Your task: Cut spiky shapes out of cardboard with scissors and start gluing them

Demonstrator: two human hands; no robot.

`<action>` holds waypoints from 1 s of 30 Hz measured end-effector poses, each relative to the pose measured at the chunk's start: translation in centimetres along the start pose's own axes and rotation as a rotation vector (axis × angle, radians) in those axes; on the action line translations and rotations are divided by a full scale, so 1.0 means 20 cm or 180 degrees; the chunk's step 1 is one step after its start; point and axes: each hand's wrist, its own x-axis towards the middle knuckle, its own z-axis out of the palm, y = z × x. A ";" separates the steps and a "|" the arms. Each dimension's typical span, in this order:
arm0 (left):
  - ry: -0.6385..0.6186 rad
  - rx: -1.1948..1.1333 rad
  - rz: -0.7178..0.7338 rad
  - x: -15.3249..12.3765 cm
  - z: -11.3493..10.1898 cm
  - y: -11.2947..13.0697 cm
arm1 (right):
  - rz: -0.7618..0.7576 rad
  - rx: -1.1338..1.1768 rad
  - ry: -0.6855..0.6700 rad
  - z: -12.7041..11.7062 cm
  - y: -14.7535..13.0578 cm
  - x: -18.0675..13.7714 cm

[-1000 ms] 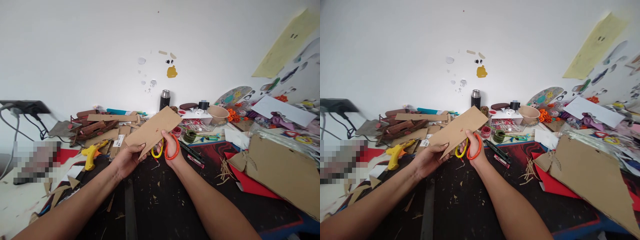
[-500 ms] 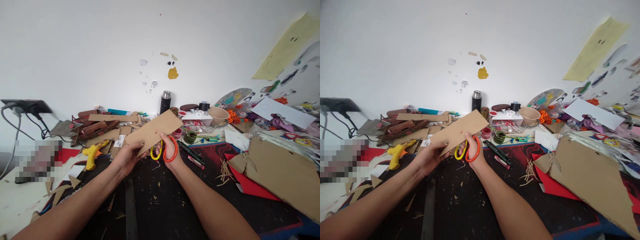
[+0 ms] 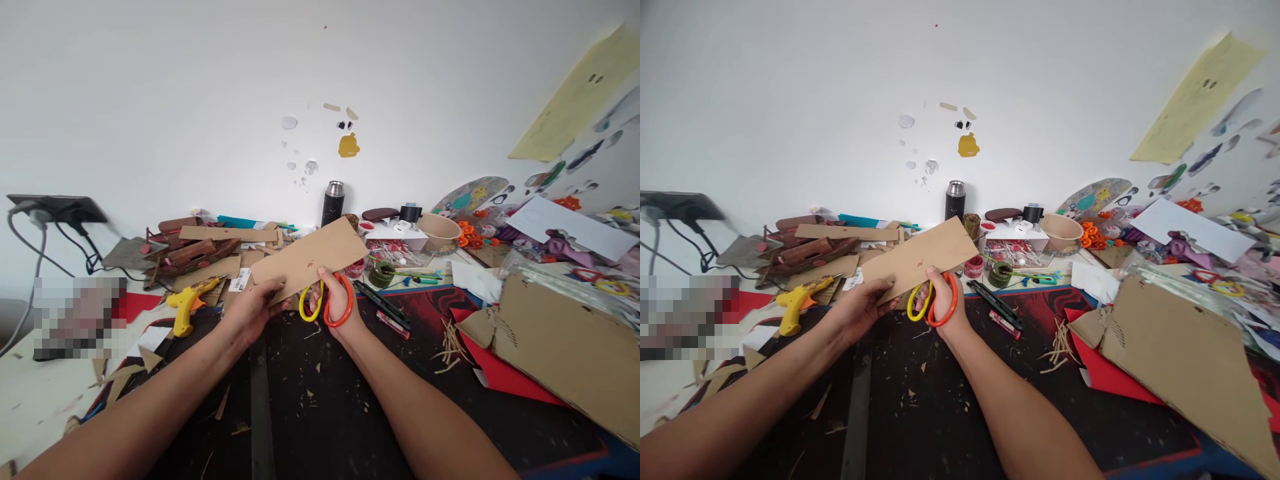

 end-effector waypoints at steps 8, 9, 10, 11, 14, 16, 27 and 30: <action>0.0053 0.0086 0.0117 0.08 -0.06 -0.01 | -0.0362 -0.0126 -0.0121 0.02 -0.03 -0.03; 0.0006 0.0095 0.0157 0.09 -0.07 0.00 | -0.0388 -0.0085 -0.0095 0.02 -0.04 -0.03; -0.0049 0.0102 0.0206 0.09 -0.07 0.00 | -0.0389 -0.0032 -0.0057 0.02 -0.05 -0.02; -0.0119 0.0119 0.0256 0.09 -0.07 0.01 | -0.0362 0.0027 -0.0014 0.02 -0.05 -0.01; -0.0265 0.0225 0.0372 0.09 -0.08 0.01 | -0.0215 0.0221 0.0169 0.00 -0.06 0.02; -0.0378 0.0376 0.0408 0.08 -0.08 0.01 | -0.0096 0.0312 0.0258 -0.01 -0.07 0.04; -0.1055 0.0133 0.0018 -0.04 -0.03 0.06 | 0.0048 0.0516 0.0250 -0.02 -0.08 0.05; -0.0888 -0.0035 -0.0234 -0.05 -0.02 0.07 | 0.0061 0.0454 0.0178 -0.03 -0.07 0.05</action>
